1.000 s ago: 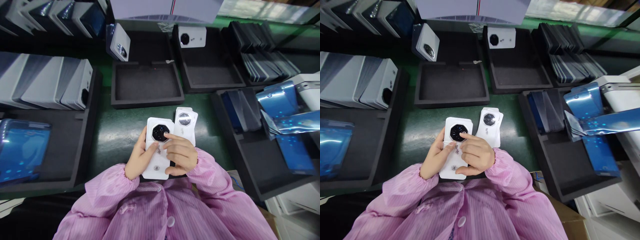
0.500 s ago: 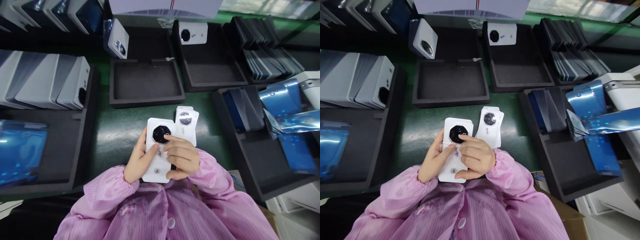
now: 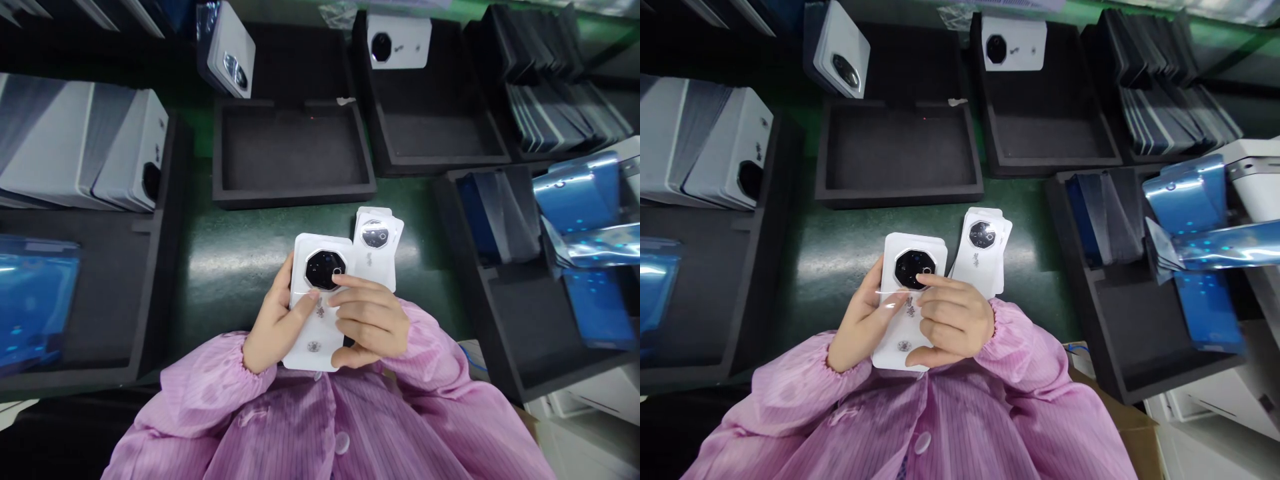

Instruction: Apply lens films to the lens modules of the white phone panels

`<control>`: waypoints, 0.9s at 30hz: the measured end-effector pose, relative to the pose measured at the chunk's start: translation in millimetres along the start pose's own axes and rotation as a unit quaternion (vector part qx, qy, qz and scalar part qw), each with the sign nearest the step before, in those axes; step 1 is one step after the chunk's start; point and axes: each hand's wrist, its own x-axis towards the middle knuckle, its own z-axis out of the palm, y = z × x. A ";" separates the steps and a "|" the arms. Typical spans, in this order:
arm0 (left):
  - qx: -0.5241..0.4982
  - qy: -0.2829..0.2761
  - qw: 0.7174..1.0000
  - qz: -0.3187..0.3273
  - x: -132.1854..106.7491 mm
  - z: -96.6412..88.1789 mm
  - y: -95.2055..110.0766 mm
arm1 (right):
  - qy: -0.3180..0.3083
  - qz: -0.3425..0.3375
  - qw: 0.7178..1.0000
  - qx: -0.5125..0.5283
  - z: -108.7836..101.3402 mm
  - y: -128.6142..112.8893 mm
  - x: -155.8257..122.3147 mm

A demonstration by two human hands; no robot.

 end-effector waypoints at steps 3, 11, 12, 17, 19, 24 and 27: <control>-0.011 0.001 1.000 -0.014 -0.5 -0.1 -1.4 | 0.001 -0.015 1.000 -0.001 0.0 2.1 1.0; -0.024 -0.006 1.000 0.003 1.1 0.3 -2.1 | 0.005 -0.021 0.999 -0.033 0.5 4.2 3.8; -0.030 -0.008 1.000 0.003 1.3 0.4 -1.9 | 0.003 -0.021 0.999 -0.038 0.2 4.0 4.3; -0.061 -0.020 0.998 0.000 2.7 0.9 -0.9 | -0.006 -0.025 0.999 -0.047 -1.2 4.0 6.6; -0.064 -0.019 0.998 0.000 3.0 1.1 -1.1 | -0.008 -0.024 0.998 -0.052 -1.3 4.2 6.8; -0.074 -0.019 0.997 -0.001 3.2 1.2 -2.1 | -0.013 -0.021 0.998 -0.064 -0.5 5.4 5.0; -0.084 -0.017 0.996 -0.006 3.6 1.9 -2.4 | 0.000 -0.004 0.996 -0.085 -1.1 6.6 4.7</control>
